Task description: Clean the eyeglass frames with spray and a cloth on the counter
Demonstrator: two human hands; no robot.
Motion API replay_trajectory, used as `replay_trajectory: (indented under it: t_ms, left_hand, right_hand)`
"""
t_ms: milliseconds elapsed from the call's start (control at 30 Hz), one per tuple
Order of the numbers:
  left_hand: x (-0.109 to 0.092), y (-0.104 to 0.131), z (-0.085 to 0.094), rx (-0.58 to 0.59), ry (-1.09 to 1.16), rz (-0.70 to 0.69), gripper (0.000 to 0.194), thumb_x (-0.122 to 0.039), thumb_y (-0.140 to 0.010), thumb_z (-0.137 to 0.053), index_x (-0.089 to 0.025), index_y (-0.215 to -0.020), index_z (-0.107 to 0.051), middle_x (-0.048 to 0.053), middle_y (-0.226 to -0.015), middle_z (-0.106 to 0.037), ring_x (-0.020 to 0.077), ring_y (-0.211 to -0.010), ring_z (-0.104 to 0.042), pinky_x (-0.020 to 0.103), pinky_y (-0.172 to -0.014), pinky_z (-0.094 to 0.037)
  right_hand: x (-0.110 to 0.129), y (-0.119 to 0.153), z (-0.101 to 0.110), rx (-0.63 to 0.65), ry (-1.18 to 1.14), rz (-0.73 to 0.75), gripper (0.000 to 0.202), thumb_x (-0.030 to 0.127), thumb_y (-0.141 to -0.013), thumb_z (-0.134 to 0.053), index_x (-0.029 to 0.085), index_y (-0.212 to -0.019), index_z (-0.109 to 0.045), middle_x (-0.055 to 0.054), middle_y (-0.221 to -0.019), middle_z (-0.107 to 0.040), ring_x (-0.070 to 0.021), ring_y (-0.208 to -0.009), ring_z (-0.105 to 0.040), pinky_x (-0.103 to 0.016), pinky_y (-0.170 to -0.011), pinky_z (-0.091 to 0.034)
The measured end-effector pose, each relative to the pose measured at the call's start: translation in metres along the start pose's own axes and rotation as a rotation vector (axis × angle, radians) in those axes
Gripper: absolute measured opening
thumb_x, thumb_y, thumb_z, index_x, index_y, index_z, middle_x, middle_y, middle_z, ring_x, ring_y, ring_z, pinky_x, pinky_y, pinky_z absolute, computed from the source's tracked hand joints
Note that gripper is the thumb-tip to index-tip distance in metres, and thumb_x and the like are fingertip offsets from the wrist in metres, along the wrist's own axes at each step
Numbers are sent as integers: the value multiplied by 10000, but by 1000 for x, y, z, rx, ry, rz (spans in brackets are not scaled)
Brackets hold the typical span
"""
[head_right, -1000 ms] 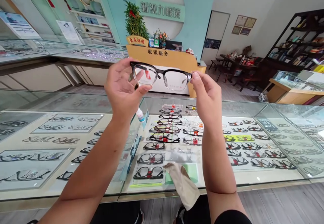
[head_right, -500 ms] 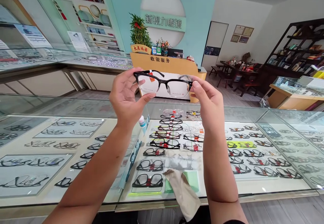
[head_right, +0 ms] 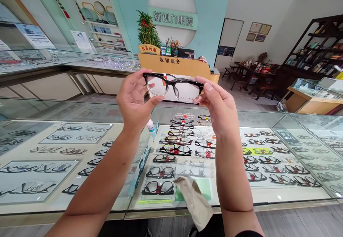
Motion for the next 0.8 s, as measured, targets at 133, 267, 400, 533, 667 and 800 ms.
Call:
replay_trajectory:
  t_ms: [133, 267, 400, 533, 667, 800]
  left_hand:
    - [2, 1, -2, 33, 51, -12, 850, -710, -865, -890, -413, -1598, -578, 97, -1544, -676, 368, -1448, -679, 526, -1149, -628]
    - [3, 2, -6, 27, 98, -13, 826, -729, -870, -873, -416, -1584, -597, 87, -1530, -678, 366, -1447, -679, 535, -1150, -637]
    - [3, 3, -8, 9, 105, -6, 832, -742, -848, -884, -401, -1560, -620, 89, -1534, -677, 368, -1488, -648, 512, -1146, -642]
    - [4, 3, -7, 14, 106, 17, 867, -762, -824, -891, -386, -1555, -616, 97, -1542, -679, 363, -1481, -652, 499, -1142, -638]
    - [3, 3, -6, 17, 94, 12, 855, -733, -833, -903, -385, -1558, -613, 93, -1545, -676, 348, -1453, -666, 486, -1127, -641]
    - [1, 2, -4, 3, 44, -17, 835, -698, -833, -924, -373, -1545, -632, 89, -1512, -684, 336, -1408, -686, 473, -1113, -646]
  right_hand:
    - [-2, 0, -2, 41, -36, 16, 637, 725, -1067, -562, 297, -1495, -759, -107, -1207, -816, -234, -925, -786, -448, -869, -641]
    - [-1, 1, -5, 52, -42, 13, 713, 756, -1060, -529, 266, -1541, -722, -132, -1206, -818, -259, -942, -774, -465, -853, -638]
    - [-2, -1, -6, 31, -48, 22, 729, 765, -1040, -541, 258, -1531, -725, -139, -1234, -814, -272, -966, -766, -467, -843, -627]
    - [-6, -2, -5, 12, -85, 17, 670, 715, -1041, -567, 240, -1472, -762, -122, -1117, -807, -275, -976, -770, -458, -829, -613]
    - [-7, -2, 0, -10, -67, -2, 610, 664, -1039, -606, 242, -1444, -782, -100, -1032, -791, -258, -943, -762, -452, -838, -605]
    - [-6, -1, 4, -50, -23, -15, 580, 636, -1037, -632, 268, -1462, -774, -96, -1081, -807, -242, -934, -745, -442, -834, -602]
Point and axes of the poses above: each hand's wrist, its own y-axis away from the middle knuckle, its own z-axis out of the back of the hand, x = y × z, the point moved 2 cm from there along -y, towards the middle knuckle
